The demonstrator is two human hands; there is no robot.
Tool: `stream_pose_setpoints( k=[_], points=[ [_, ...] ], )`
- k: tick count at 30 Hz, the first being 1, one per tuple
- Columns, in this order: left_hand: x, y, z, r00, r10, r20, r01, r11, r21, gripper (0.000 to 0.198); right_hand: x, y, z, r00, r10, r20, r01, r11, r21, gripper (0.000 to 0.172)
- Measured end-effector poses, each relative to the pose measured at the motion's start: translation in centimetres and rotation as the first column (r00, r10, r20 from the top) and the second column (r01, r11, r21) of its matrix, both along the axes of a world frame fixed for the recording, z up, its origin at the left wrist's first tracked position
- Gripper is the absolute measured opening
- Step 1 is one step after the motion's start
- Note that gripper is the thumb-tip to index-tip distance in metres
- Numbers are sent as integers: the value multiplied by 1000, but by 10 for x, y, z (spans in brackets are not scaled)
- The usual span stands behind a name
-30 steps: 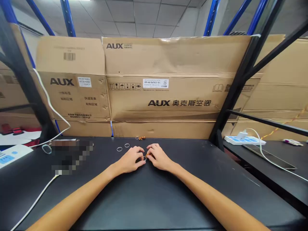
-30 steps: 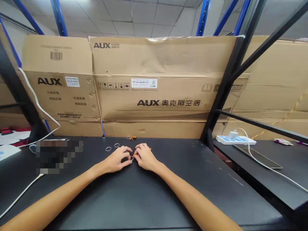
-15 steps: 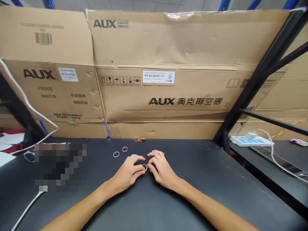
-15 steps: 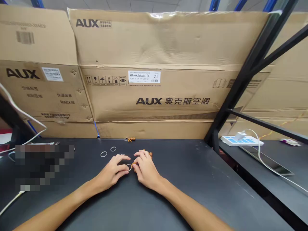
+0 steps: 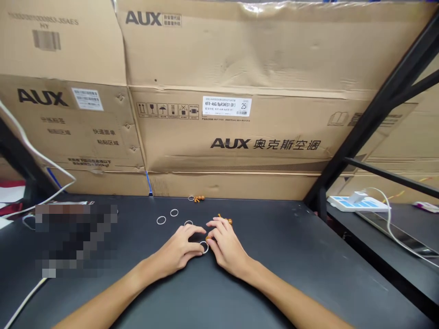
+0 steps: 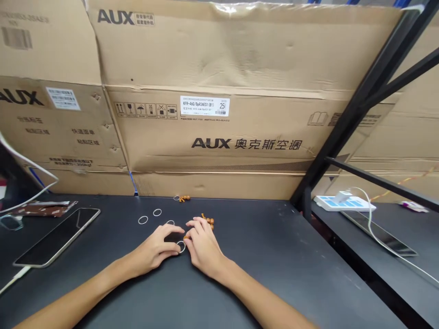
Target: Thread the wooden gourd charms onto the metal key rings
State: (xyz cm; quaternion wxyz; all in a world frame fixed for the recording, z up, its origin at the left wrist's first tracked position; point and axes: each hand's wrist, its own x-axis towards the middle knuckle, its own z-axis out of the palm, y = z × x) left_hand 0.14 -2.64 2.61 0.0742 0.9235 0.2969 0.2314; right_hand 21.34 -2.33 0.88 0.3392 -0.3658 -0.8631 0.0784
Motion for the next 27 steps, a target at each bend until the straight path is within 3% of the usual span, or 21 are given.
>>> stream_pose_setpoints(
  k=[7,12,20,27],
  points=[
    [0,-11,3,995,98,5,-97,991,-88,13,-2,-5,4,996,82,-46,-81,997,9,10],
    [4,-18,2,990,134,44,-132,990,-50,17,-5,-7,6,990,131,-48,-129,991,41,10],
    [11,-26,5,996,86,36,-84,996,-41,10,-5,-13,6,997,64,-42,-62,997,37,9],
    [7,-33,1,989,136,53,-130,986,-105,16,0,-23,-1,999,-24,-28,24,1000,-6,12]
  ],
)
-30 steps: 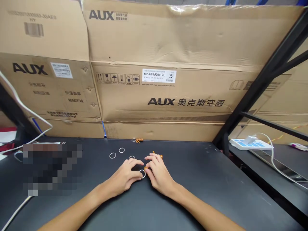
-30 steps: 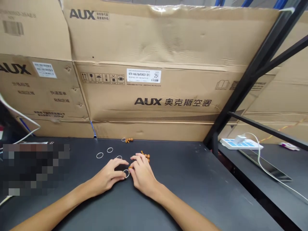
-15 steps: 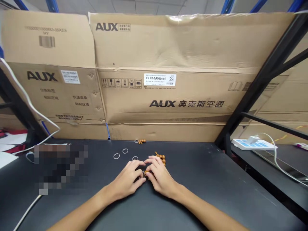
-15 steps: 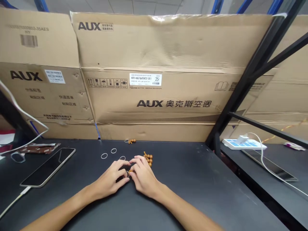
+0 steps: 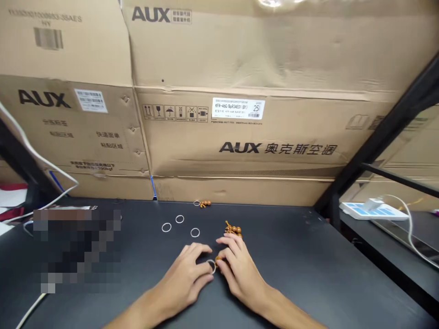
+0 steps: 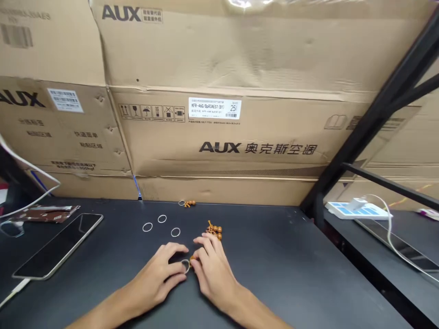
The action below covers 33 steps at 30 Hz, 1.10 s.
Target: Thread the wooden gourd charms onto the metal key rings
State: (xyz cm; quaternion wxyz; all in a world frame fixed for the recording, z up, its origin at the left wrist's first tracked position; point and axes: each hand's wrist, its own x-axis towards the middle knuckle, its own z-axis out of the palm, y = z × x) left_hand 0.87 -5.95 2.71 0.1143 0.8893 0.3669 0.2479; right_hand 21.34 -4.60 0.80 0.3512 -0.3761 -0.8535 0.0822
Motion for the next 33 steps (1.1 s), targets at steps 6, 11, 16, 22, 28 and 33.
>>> stream_pose_setpoints(
  k=[6,11,16,22,28,33],
  points=[
    [1,-9,1,998,36,53,-28,988,-151,14,-2,-4,5,999,32,14,-31,999,-12,14],
    [-1,-9,1,996,61,69,-50,987,-153,14,-1,-5,5,1000,24,-5,-24,1000,-10,14],
    [-2,-5,-1,998,48,27,-43,983,-179,11,0,-1,-2,999,48,6,-48,999,0,14],
    [-2,-9,5,997,70,42,-59,973,-221,13,-1,-4,2,999,33,33,-32,999,-14,14],
    [-2,-12,4,997,62,45,-52,978,-202,13,-1,-7,7,998,43,41,-42,999,-34,14],
    [-2,-9,5,997,65,27,-59,980,-188,14,1,-3,7,998,40,41,-38,998,-47,12]
  ],
)
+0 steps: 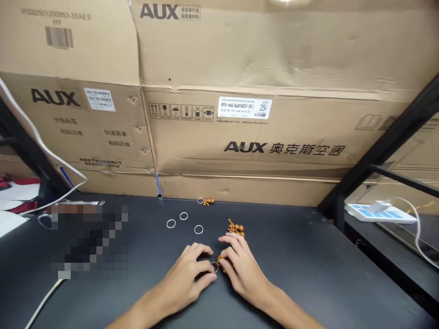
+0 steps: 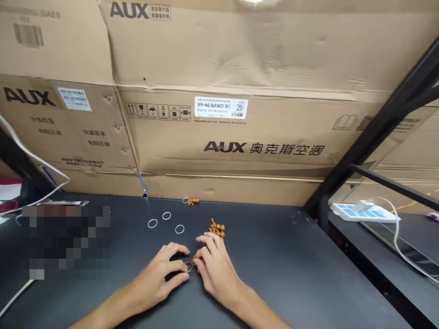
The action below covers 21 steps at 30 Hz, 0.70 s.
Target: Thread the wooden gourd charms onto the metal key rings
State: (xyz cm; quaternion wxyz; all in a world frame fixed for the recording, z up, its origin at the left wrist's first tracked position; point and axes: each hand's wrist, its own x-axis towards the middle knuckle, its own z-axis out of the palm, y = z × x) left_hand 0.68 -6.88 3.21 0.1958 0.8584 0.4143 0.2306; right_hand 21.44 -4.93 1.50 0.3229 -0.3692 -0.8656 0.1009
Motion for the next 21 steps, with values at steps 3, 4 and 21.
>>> stream_pose_setpoints(
  k=[3,4,21],
  points=[
    [1,1,1,1000,21,10,-21,999,35,16,0,3,1,999,34,23,-34,999,4,11],
    [2,1,2,1000,24,12,-25,998,49,18,0,4,1,999,46,27,-47,999,9,11],
    [-7,12,9,996,-82,35,84,995,-59,22,-7,7,0,1000,-4,-26,5,998,70,13]
  ],
)
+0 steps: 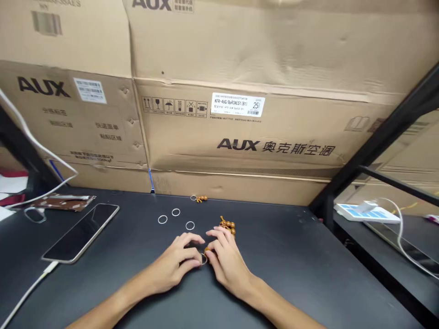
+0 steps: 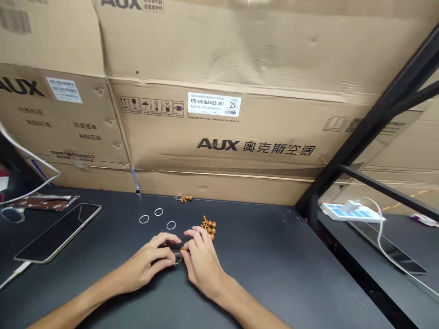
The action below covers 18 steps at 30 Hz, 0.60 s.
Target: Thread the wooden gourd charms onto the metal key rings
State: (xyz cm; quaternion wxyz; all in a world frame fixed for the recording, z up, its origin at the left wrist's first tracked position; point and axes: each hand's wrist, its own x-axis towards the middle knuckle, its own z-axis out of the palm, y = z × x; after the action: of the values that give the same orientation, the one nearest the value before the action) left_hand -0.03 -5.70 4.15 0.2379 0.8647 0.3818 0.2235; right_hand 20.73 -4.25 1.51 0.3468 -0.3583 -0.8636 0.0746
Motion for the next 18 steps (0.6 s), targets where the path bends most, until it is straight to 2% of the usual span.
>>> stream_pose_setpoints(
  k=[3,9,15,18],
  points=[
    [2,-3,0,1000,-5,-26,6,1000,9,15,-1,-1,0,1000,11,-28,-11,1000,-6,13],
    [8,-11,-4,999,49,-23,-44,980,192,21,-2,-3,-4,998,56,-28,-55,998,22,11],
    [6,-14,4,994,-63,-88,85,959,270,20,4,6,0,999,-42,1,42,997,72,13],
    [0,-4,2,991,48,-121,-2,934,358,22,10,12,2,993,-111,35,105,985,140,14]
  ],
)
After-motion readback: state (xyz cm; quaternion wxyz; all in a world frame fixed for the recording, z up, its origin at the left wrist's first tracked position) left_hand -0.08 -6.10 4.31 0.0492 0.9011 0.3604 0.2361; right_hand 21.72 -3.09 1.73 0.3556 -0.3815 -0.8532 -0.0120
